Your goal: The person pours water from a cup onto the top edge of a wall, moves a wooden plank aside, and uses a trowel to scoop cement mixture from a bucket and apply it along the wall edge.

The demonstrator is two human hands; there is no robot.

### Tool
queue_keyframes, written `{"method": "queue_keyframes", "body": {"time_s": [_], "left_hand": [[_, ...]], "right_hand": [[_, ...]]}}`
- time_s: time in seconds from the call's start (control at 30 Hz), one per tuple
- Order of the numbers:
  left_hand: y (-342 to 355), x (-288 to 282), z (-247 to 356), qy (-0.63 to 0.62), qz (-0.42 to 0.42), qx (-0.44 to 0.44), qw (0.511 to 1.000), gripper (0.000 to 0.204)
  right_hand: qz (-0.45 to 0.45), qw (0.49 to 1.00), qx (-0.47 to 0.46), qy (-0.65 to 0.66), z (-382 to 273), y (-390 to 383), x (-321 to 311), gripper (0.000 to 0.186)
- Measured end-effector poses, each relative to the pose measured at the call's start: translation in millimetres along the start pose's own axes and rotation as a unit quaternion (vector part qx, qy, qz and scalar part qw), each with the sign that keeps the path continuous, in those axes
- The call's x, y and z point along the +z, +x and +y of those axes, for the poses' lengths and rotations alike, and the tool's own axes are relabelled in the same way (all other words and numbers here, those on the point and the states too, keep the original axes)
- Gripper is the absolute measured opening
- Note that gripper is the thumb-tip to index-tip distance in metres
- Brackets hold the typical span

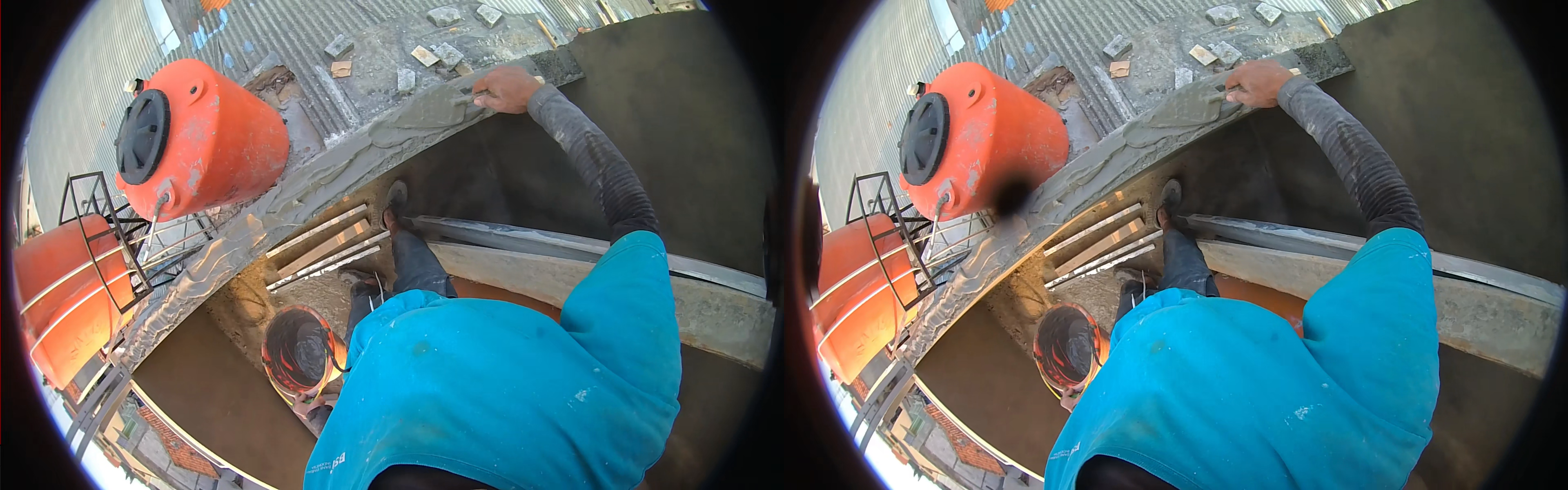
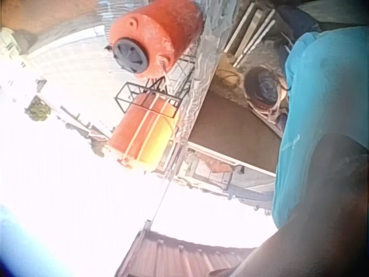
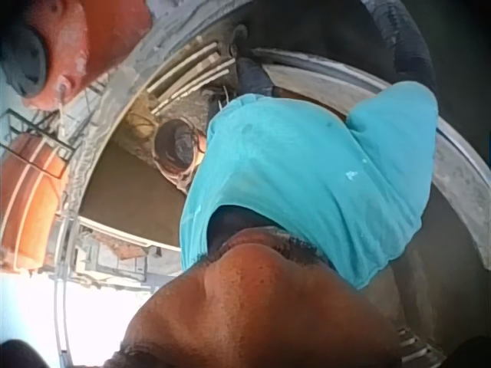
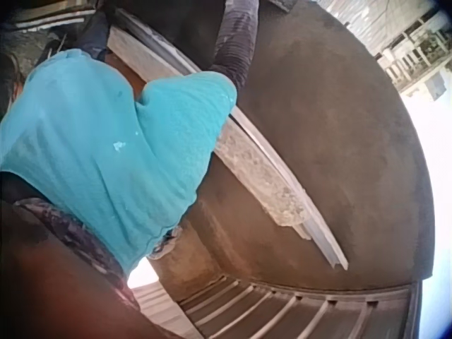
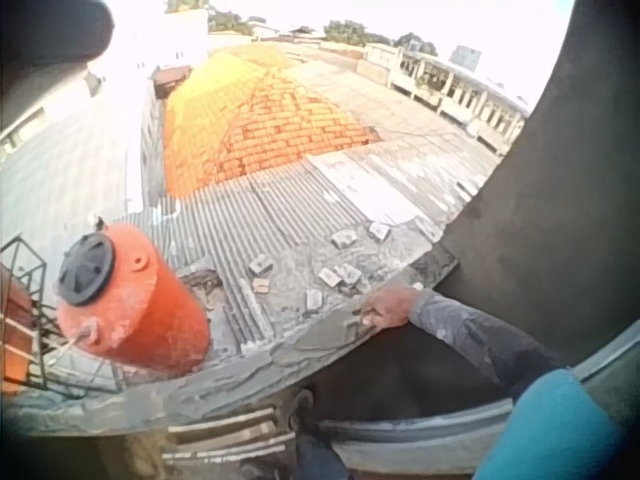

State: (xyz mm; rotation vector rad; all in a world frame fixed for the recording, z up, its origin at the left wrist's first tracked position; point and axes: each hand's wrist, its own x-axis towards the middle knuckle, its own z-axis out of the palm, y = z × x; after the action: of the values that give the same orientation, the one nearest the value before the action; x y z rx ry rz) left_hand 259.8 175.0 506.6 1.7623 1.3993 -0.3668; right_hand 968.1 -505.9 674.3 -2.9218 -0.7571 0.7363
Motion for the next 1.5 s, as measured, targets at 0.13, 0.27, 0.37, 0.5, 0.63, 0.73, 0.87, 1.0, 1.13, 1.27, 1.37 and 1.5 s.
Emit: {"method": "queue_keyframes", "body": {"time_s": [0.13, 0.27, 0.37, 0.5, 0.63, 0.73, 0.87, 1.0, 1.13, 1.27, 1.37, 1.5], "left_hand": [[-26, 23, 9, -0.221, 0.191, 0.044, 0.955, 0.032], [-1, 0, 8, -0.433, -0.078, -0.039, 0.897, 0.009], [13, 7, 5, -0.176, -0.063, -0.078, 0.979, 0.010], [18, -4, 7, -0.025, 0.029, 0.169, 0.985, 0.017], [36, -7, 26, 0.015, -0.093, 0.252, 0.963, 0.014], [29, -14, 32, 0.027, -0.112, 0.255, 0.960, 0.016], [36, -10, 47, 0.021, -0.095, 0.210, 0.973, 0.015], [40, -10, 60, 0.012, -0.079, 0.158, 0.984, 0.013], [30, -5, 56, -0.003, -0.065, 0.093, 0.994, 0.012], [33, 7, 52, -0.023, -0.060, 0.034, 0.997, 0.012], [43, 13, 48, -0.012, -0.049, 0.042, 0.998, 0.012], [35, 16, 40, 0.018, -0.014, 0.056, 0.998, 0.015]], "right_hand": [[-0.003, 0.999, 0.030, -0.024, 36, -14, -2, 0.035], [-0.012, 0.996, 0.091, -0.006, 80, -38, -10, 0.034], [0.026, 0.992, 0.116, -0.044, 106, -56, -10, 0.034], [0.016, 0.981, 0.182, -0.062, 117, -72, -27, 0.034], [0.031, 0.992, 0.114, -0.045, 79, -76, -24, 0.031], [0.052, 0.996, 0.065, -0.033, 56, -47, -5, 0.025], [-0.003, 0.995, 0.090, -0.051, 57, -51, -14, 0.030], [0.025, 0.981, 0.176, -0.076, 87, -83, -18, 0.030], [0.052, 0.982, 0.177, -0.039, 74, -90, -5, 0.033], [0.041, 0.973, 0.225, 0.017, 85, -86, 17, 0.036], [0.050, 0.965, 0.254, 0.045, 99, -97, 19, 0.035], [0.004, 0.951, 0.297, 0.083, 91, -104, -3, 0.035]]}}
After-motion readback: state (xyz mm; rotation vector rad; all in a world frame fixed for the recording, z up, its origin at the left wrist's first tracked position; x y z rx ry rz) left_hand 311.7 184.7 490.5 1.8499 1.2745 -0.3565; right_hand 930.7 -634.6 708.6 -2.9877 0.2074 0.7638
